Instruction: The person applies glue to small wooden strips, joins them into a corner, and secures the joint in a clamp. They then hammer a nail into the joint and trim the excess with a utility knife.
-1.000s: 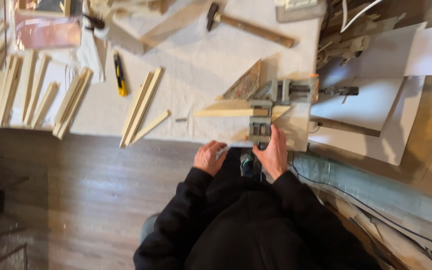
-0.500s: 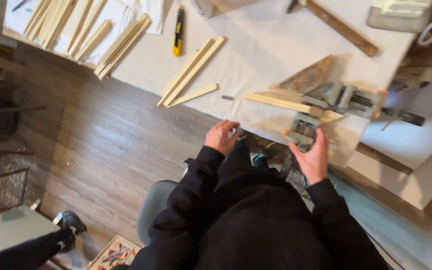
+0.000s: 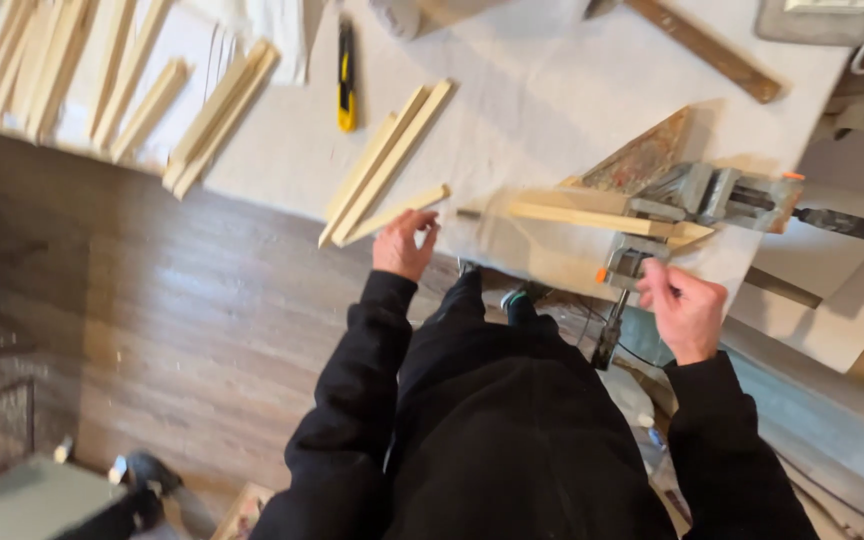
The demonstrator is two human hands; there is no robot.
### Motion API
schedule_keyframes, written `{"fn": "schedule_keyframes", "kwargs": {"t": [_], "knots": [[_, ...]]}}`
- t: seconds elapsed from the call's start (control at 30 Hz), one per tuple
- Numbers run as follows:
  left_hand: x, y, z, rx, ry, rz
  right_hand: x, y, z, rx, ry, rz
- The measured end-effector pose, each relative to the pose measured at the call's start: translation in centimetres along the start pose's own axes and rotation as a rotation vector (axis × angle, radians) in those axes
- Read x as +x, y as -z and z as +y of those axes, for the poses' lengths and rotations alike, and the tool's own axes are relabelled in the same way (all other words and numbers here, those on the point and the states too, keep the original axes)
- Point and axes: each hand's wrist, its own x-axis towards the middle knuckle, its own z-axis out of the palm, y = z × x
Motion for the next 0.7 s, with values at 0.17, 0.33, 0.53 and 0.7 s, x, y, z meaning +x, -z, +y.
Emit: {"fn": "schedule_keyframes", "kwargs": {"t": [0.17, 0.33, 0.53, 0.7], "knots": [[1.4, -2.3, 2.0, -0.025, -0.169, -0.138, 0.8, -0.2, -2.2, 0.018, 0.077, -0.055], [3.9, -3.8, 6.3, -0.047, -0.376, -0.252, -0.1, 0.9, -2.0, -0.074, 0.007, 0.044], [6.3, -6.0, 12.3, -0.151, -0.319, -0.301, 2.3, 4.6, 0.4, 0.007, -0.030, 0.086], [5.9, -6.8, 14.3, -0.140, -0.359, -0.293, 13.3, 6.7, 2.7, -0.201, 0.252, 0.118]]}}
